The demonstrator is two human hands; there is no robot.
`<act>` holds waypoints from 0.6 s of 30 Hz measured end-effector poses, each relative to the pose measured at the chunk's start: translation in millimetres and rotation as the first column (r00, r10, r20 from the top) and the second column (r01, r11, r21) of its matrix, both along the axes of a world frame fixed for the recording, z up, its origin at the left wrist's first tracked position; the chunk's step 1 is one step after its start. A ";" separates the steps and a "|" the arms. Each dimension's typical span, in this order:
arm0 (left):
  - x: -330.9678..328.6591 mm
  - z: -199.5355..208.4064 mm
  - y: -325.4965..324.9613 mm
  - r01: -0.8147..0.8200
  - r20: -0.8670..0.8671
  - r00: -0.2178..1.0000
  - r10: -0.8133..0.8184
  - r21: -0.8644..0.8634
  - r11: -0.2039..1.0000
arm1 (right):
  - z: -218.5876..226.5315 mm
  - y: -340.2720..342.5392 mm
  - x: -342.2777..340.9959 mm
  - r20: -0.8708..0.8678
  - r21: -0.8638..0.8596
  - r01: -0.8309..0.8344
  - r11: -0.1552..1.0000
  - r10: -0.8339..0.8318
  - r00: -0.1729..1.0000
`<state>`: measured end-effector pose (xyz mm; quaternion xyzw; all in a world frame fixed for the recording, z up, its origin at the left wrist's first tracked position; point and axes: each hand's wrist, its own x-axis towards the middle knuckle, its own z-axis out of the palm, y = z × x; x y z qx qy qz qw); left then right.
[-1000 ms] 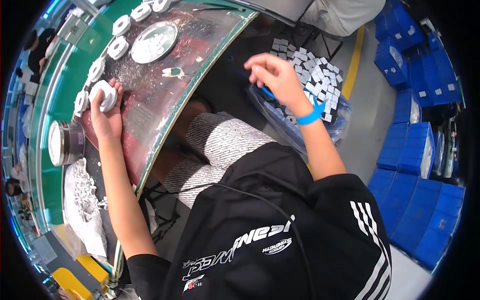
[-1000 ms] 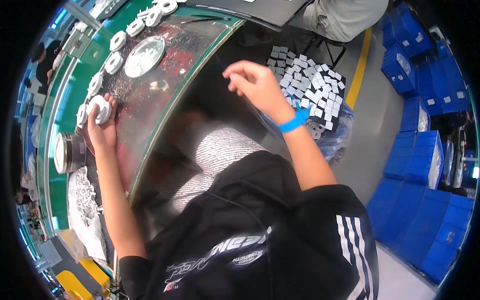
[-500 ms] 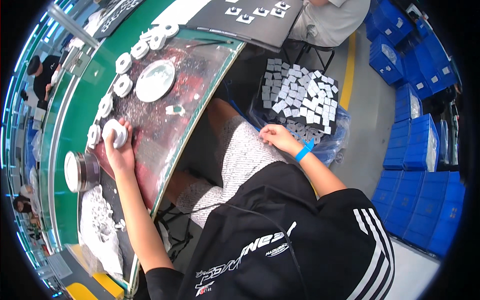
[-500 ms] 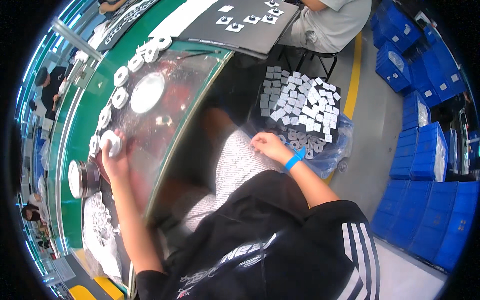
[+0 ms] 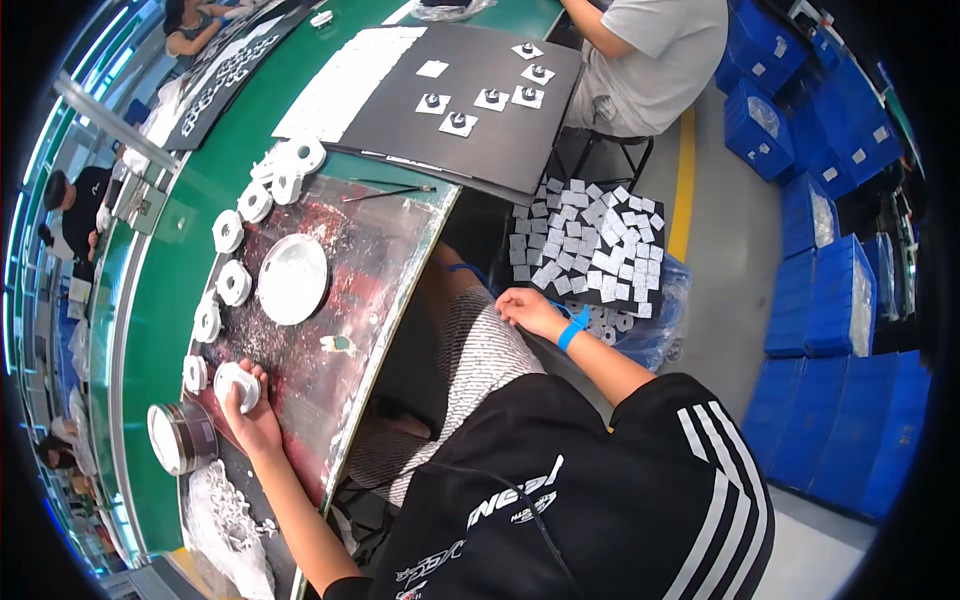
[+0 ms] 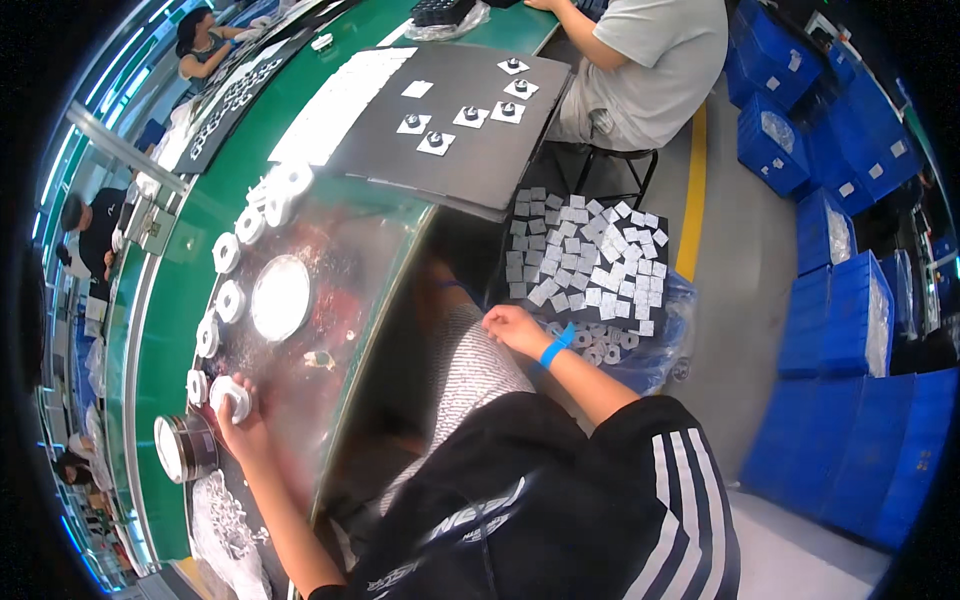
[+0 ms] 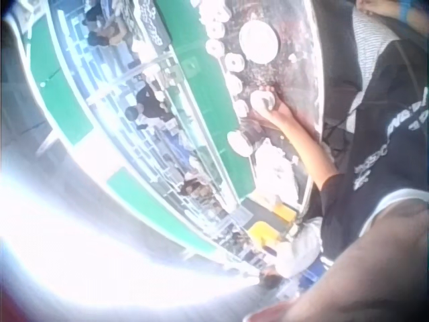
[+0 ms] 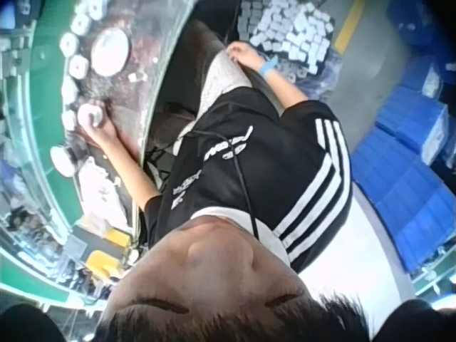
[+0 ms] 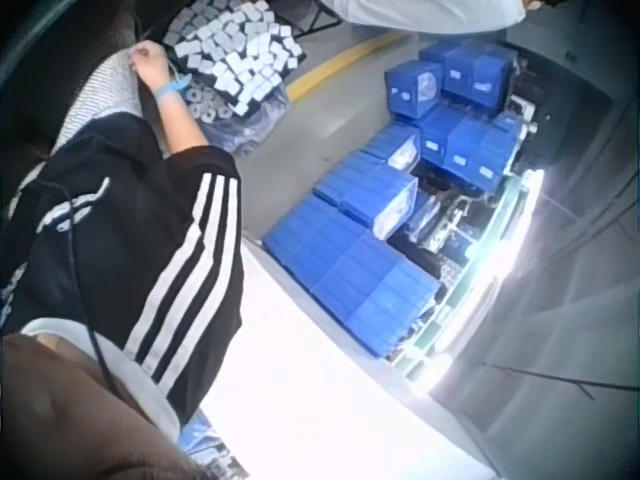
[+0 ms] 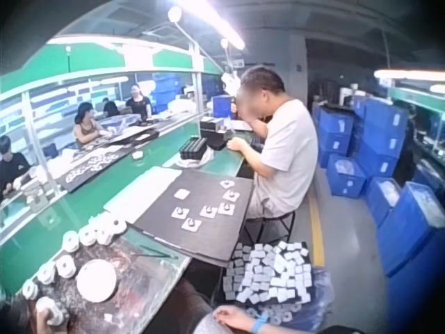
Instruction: The person assembles electronic parts by applying paste to plastic pins, attaching small circuit boards to plastic housings, inserting the pins into the housings, and placing the assembled pieces onto the conveyor belt.
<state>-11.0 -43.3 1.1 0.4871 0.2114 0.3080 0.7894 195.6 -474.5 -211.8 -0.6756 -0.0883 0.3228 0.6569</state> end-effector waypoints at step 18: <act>-11.7 -0.1 10.1 0.026 0.050 0.999 -0.018 -0.168 0.985 | -41.4 -28.1 -22.1 -0.036 -0.004 0.241 0.970 -0.241 0.970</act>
